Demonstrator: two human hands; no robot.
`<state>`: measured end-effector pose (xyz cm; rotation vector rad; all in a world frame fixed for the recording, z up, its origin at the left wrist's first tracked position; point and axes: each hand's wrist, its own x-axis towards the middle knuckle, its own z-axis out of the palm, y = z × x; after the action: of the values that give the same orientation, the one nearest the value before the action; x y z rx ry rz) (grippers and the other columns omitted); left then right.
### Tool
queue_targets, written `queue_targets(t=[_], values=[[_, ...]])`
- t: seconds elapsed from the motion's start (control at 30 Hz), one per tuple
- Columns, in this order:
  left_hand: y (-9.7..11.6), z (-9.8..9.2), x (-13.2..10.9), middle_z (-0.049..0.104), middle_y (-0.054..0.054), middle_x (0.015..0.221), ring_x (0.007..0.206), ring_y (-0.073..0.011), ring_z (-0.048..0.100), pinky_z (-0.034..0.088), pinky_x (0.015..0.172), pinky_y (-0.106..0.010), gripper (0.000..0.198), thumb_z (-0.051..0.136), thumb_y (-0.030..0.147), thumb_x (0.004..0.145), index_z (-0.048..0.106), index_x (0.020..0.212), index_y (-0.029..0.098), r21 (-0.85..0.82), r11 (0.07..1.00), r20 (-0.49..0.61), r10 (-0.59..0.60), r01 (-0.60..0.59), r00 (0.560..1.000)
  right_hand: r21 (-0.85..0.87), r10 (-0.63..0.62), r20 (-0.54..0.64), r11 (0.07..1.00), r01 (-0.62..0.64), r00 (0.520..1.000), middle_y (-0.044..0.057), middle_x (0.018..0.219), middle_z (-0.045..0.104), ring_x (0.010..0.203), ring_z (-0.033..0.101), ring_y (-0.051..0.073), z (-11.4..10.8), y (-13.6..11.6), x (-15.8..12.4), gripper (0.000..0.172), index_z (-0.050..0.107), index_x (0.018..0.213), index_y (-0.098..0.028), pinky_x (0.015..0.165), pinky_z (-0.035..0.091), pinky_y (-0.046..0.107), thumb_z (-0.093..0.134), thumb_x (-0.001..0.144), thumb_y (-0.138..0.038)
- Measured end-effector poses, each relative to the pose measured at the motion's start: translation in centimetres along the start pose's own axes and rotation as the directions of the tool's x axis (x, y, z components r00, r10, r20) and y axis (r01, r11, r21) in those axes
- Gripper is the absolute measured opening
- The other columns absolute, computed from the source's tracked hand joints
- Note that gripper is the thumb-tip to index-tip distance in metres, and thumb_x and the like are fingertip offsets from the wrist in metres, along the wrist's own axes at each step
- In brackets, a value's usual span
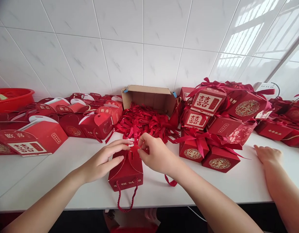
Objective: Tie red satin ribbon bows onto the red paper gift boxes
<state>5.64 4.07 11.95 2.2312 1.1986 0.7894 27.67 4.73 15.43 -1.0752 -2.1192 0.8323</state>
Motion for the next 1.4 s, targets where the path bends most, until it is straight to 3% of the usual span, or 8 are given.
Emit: queue_targets(t=[0.6, 0.77, 0.9, 1.07, 1.13, 1.2, 1.3, 1.4], values=[[1.3, 0.5, 0.9, 0.058, -0.006, 0.127, 0.126, -0.0270, 0.049, 0.038, 0.109, -0.043, 0.010, 0.054, 0.024, 0.081, 0.060, 0.074, 0.022, -0.053, 0.997, -0.017, -0.065, 0.064, 0.998, -0.120, 0.032, 0.029, 0.992, -0.028, 0.999, 0.000, 0.076, 0.065, 0.066, 0.057, 0.014, 1.3, -1.0, 0.1, 0.015, 0.049, 0.086, -0.021, 0.058, 0.039, 0.024, 0.051, 0.077, -0.009], [2.4, -0.4, 1.0, 0.056, -0.007, 0.126, 0.124, -0.0252, 0.049, 0.039, 0.106, -0.042, 0.011, 0.047, 0.022, 0.084, 0.054, 0.075, 0.021, -0.046, 0.996, 0.021, -0.071, 0.072, 0.997, -0.107, -0.023, -0.015, 0.994, 0.021, 1.000, 0.005, 0.094, 0.065, 0.087, 0.061, 0.018, 0.8, -0.2, 0.4, 0.014, 0.055, 0.097, -0.020, 0.076, 0.047, 0.032, 0.052, 0.085, -0.016], [3.7, -2.0, 1.4, 0.055, -0.006, 0.116, 0.116, -0.0228, 0.051, 0.041, 0.100, -0.038, 0.012, 0.043, 0.023, 0.086, 0.051, 0.077, 0.021, 0.015, 0.999, -0.070, -0.032, 0.033, 0.997, 0.062, -0.093, 0.024, 0.994, 0.091, 0.995, 0.009, 0.118, 0.058, 0.114, 0.053, 0.021, 0.4, 0.5, 1.3, 0.021, 0.059, 0.110, -0.020, 0.099, 0.041, 0.038, 0.049, 0.091, -0.025], [5.6, -3.5, 1.0, 0.053, -0.005, 0.112, 0.109, -0.0202, 0.053, 0.043, 0.093, -0.033, 0.018, 0.041, 0.027, 0.092, 0.051, 0.079, 0.020, 0.034, 0.997, -0.272, 0.074, -0.067, 0.959, 0.377, -0.171, 0.170, 0.921, 0.096, 0.970, 0.005, 0.106, 0.061, 0.101, 0.057, 0.017, -0.1, -0.1, 2.4, 0.016, 0.063, 0.091, -0.018, 0.093, 0.043, 0.032, 0.055, 0.091, -0.032], [5.9, -3.4, 0.0, 0.052, -0.005, 0.113, 0.106, -0.0195, 0.053, 0.043, 0.093, -0.033, 0.011, 0.045, 0.030, 0.091, 0.053, 0.094, 0.022, 0.067, 0.996, -0.355, 0.075, -0.055, 0.932, 0.458, -0.224, 0.116, 0.877, 0.148, 0.968, 0.004, 0.097, 0.062, 0.092, 0.058, 0.015, -0.7, -0.8, 2.5, 0.014, 0.062, 0.084, -0.017, 0.086, 0.045, 0.029, 0.057, 0.089, -0.029], [5.6, -2.8, -1.4, 0.052, -0.004, 0.106, 0.097, -0.0184, 0.054, 0.045, 0.089, -0.033, 0.031, 0.053, 0.033, 0.088, 0.046, 0.117, 0.026, 0.121, 0.993, -0.393, 0.040, 0.009, 0.919, 0.530, -0.211, 0.034, 0.833, 0.161, 0.977, 0.002, 0.087, 0.061, 0.080, 0.057, 0.013, -1.6, -1.6, 2.3, 0.015, 0.061, 0.082, -0.017, 0.075, 0.046, 0.027, 0.057, 0.090, -0.028], [4.3, -1.3, -3.5, 0.048, 0.001, 0.084, 0.073, -0.0148, 0.053, 0.048, 0.071, -0.029, 0.053, 0.058, 0.038, 0.084, 0.033, 0.130, 0.027, 0.221, 0.969, -0.301, -0.041, 0.112, 0.953, 0.574, -0.165, -0.153, 0.788, 0.223, 0.974, 0.000, 0.076, 0.060, 0.068, 0.055, 0.011, -3.7, -3.3, 1.3, 0.013, 0.062, 0.081, -0.019, 0.064, 0.044, 0.025, 0.058, 0.089, -0.027], [2.8, 0.0, -4.8, 0.048, 0.002, 0.081, 0.065, -0.0132, 0.052, 0.049, 0.063, -0.026, 0.052, 0.058, 0.040, 0.084, 0.034, 0.128, 0.028, 0.287, 0.948, -0.229, -0.070, 0.136, 0.971, 0.526, -0.213, -0.391, 0.747, 0.407, 0.896, 0.000, 0.078, 0.063, 0.079, 0.059, 0.014, -6.2, -4.8, -0.5, 0.012, 0.065, 0.079, -0.022, 0.075, 0.047, 0.030, 0.058, 0.089, -0.024]])
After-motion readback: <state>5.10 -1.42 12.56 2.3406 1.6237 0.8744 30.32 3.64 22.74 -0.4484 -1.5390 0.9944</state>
